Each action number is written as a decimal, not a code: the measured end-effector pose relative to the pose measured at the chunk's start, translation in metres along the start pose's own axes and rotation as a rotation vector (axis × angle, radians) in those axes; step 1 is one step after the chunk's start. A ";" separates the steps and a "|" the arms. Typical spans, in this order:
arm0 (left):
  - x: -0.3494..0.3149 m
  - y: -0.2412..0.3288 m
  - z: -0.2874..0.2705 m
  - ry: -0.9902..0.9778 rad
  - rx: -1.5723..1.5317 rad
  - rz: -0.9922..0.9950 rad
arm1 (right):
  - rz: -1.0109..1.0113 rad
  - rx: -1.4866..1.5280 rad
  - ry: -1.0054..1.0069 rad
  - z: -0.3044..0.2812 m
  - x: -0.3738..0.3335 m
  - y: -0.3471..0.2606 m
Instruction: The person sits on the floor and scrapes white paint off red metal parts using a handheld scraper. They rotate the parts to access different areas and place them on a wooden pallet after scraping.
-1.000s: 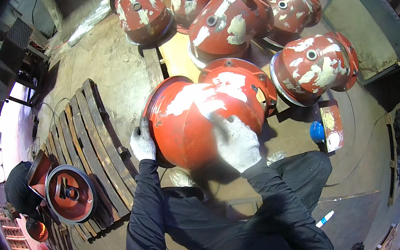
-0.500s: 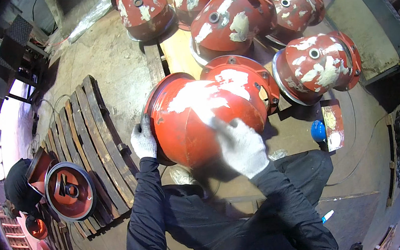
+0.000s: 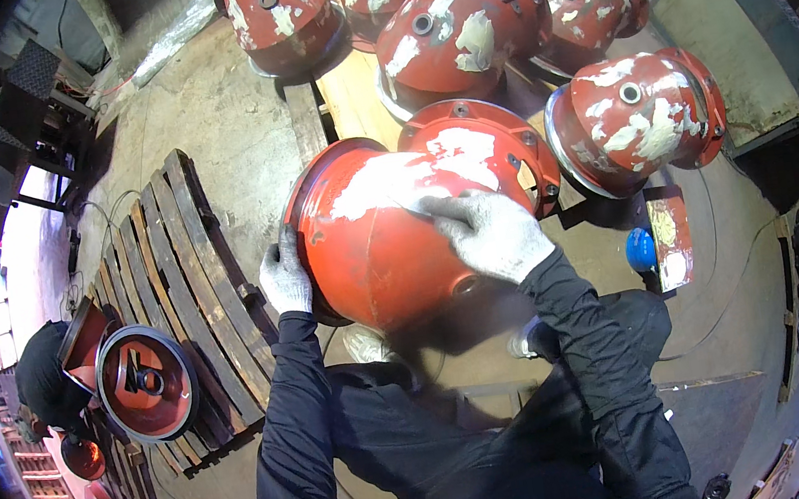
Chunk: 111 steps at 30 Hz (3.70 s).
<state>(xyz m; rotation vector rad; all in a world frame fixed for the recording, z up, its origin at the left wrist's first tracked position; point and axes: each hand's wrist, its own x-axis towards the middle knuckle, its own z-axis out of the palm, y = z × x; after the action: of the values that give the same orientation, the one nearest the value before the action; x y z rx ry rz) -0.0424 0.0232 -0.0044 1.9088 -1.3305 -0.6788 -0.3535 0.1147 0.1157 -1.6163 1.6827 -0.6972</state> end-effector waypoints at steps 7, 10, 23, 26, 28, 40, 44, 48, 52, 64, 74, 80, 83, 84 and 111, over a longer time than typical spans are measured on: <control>0.000 0.001 -0.001 -0.006 0.009 0.004 | -0.069 -0.095 0.161 0.040 -0.038 0.004; -0.001 -0.001 -0.001 -0.012 0.015 0.012 | -0.218 -0.262 0.274 0.050 -0.046 0.003; 0.006 -0.013 0.005 -0.001 -0.011 0.034 | -0.165 -0.548 0.533 0.031 -0.024 0.016; 0.005 -0.013 0.004 0.018 0.024 0.039 | -0.136 -0.489 0.481 0.035 -0.027 0.005; 0.003 -0.014 0.006 0.018 0.026 0.026 | -0.172 -0.444 0.449 0.043 -0.030 -0.004; 0.005 -0.017 0.008 0.025 -0.035 0.071 | -0.010 -0.449 0.533 0.020 -0.047 0.015; 0.003 -0.012 0.007 0.053 -0.019 0.120 | -0.025 -0.439 0.522 0.016 -0.049 0.031; 0.002 -0.011 0.008 0.044 -0.083 0.103 | 0.054 -0.438 0.448 0.015 -0.061 0.034; 0.001 -0.011 0.009 0.066 -0.051 0.133 | 0.057 -0.398 0.423 0.003 -0.083 0.030; 0.005 -0.016 0.008 -0.008 -0.109 0.079 | 0.022 -0.370 0.380 0.007 -0.053 0.019; 0.006 -0.020 0.010 0.024 -0.131 0.128 | 0.049 -0.450 0.470 -0.004 -0.057 0.033; 0.008 -0.022 0.011 0.008 -0.152 0.097 | 0.072 -0.335 0.435 0.024 -0.073 0.040; 0.007 -0.020 0.011 0.028 -0.135 0.126 | 0.031 -0.301 0.416 0.025 -0.084 0.043; 0.006 -0.019 0.011 0.033 -0.140 0.126 | 0.034 -0.305 0.408 0.024 -0.084 0.044; 0.006 -0.018 0.010 0.036 -0.105 0.137 | 0.096 -0.367 0.433 0.020 -0.072 0.047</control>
<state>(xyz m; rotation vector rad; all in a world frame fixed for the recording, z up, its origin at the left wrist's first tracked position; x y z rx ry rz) -0.0377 0.0189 -0.0251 1.7212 -1.3624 -0.6304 -0.3684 0.1914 0.0747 -1.6974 2.2957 -0.7623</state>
